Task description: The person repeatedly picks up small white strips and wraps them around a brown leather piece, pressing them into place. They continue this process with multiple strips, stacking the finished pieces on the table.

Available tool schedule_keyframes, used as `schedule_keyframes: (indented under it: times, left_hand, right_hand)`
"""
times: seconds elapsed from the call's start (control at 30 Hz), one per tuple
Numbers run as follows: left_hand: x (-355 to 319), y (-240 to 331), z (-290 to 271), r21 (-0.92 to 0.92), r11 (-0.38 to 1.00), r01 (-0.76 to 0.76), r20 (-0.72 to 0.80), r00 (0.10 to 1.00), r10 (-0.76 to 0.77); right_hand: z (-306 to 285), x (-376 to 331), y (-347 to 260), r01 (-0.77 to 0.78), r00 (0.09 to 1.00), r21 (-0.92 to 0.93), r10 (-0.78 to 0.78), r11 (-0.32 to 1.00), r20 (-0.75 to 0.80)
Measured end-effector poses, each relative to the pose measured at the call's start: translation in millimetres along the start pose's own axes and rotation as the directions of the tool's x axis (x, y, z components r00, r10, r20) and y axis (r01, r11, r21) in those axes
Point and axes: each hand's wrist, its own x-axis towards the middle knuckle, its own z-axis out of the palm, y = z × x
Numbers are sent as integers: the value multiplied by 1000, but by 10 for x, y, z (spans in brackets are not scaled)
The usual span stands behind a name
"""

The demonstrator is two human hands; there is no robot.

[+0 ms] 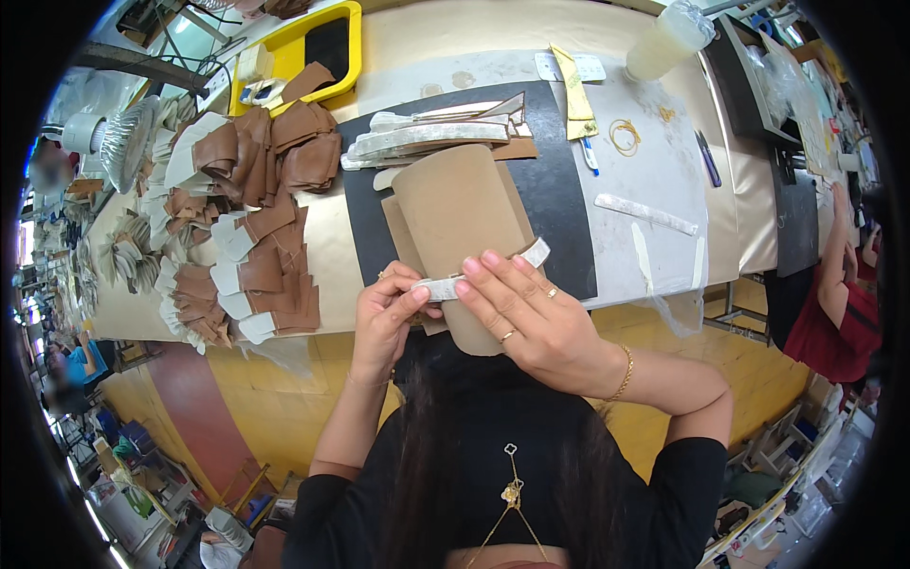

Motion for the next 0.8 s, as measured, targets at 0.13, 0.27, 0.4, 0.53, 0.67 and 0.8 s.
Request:
schedule_keyframes:
  times: [0.13,0.27,0.4,0.53,0.67,0.8]
  left_hand:
    - [19,-7,-13,31,1000,6,-1,1000,-6]
    - [14,-34,-37,-19,999,31,0,1000,-31]
    - [18,-49,-63,-36,999,35,16,999,-34]
    - [21,-52,-72,-23,999,39,17,999,-39]
    - [31,-48,-83,-38,998,51,21,999,-50]
    - [42,-66,-84,-46,998,35,31,999,-33]
  right_hand:
    - [142,-89,4,-70,990,108,82,992,-113]
    - [279,-169,14,-112,964,159,146,981,-222]
    - [323,-197,20,-127,952,197,175,972,-250]
    - [311,-217,66,-113,951,287,187,951,-244]
    - [383,-246,105,-103,934,359,214,928,-285]
    - [563,-257,101,-247,813,481,450,841,-368]
